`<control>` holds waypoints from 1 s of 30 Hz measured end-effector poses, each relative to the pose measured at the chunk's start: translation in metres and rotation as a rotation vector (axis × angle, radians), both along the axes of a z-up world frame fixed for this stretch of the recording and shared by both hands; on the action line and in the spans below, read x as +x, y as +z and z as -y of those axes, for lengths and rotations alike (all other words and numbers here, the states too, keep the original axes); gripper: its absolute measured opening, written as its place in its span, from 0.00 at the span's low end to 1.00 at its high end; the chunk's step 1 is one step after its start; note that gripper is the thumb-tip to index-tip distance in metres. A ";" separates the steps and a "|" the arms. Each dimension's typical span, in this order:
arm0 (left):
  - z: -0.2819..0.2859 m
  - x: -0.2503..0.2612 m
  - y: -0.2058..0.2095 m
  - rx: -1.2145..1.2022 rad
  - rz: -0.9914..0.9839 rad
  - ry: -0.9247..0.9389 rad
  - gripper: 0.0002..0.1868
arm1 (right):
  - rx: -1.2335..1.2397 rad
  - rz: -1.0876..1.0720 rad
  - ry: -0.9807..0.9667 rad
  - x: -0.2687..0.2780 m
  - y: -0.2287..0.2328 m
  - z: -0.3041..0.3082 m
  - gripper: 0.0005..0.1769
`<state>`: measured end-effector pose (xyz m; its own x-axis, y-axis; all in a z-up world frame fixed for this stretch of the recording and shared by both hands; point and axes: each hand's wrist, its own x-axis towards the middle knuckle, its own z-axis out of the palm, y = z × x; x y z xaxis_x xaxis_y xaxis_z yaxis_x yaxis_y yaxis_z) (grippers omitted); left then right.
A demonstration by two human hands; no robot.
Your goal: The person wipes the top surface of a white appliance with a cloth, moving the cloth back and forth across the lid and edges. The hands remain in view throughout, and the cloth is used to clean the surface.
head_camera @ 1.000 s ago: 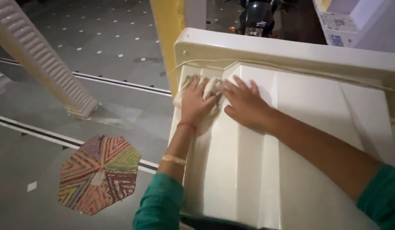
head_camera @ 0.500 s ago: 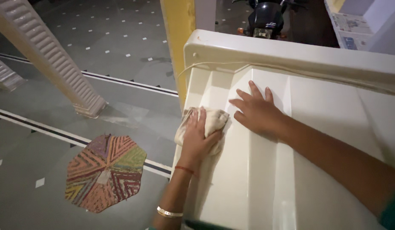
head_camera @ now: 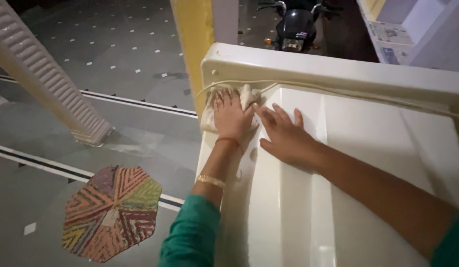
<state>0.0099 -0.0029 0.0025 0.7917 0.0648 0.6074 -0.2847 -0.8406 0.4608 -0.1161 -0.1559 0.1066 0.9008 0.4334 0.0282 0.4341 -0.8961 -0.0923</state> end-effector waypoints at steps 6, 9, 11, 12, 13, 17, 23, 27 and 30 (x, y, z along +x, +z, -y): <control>0.017 0.029 0.001 0.176 -0.073 0.129 0.44 | 0.039 -0.054 -0.014 0.000 0.005 -0.002 0.52; 0.014 0.027 0.002 0.125 -0.136 0.077 0.45 | 0.074 -0.038 -0.006 -0.001 0.004 -0.001 0.53; 0.010 0.025 0.005 0.093 -0.050 -0.034 0.39 | 0.099 -0.024 -0.003 0.000 0.002 0.002 0.53; 0.007 0.020 0.006 0.073 -0.009 -0.087 0.37 | 0.111 -0.024 -0.005 0.001 0.001 0.001 0.54; 0.003 0.013 0.004 0.149 -0.008 -0.132 0.33 | 0.124 -0.023 -0.008 0.002 0.001 0.002 0.54; -0.012 -0.030 -0.002 0.134 0.006 -0.261 0.31 | 0.166 0.035 -0.006 0.006 -0.006 0.001 0.52; -0.032 -0.111 -0.005 -0.027 0.004 -0.386 0.30 | 0.160 0.026 0.024 0.000 -0.004 -0.001 0.55; -0.033 -0.157 -0.003 -0.134 -0.074 -0.378 0.31 | 0.139 -0.023 0.068 -0.017 0.006 -0.007 0.58; -0.032 -0.185 -0.002 -0.193 -0.059 -0.426 0.27 | 0.125 -0.002 0.145 -0.027 0.013 -0.015 0.53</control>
<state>-0.1756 0.0294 0.0007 0.8052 -0.1667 0.5691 -0.5544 -0.5520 0.6228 -0.1428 -0.1405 0.1193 0.8294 0.5515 0.0884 0.5573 -0.8060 -0.1994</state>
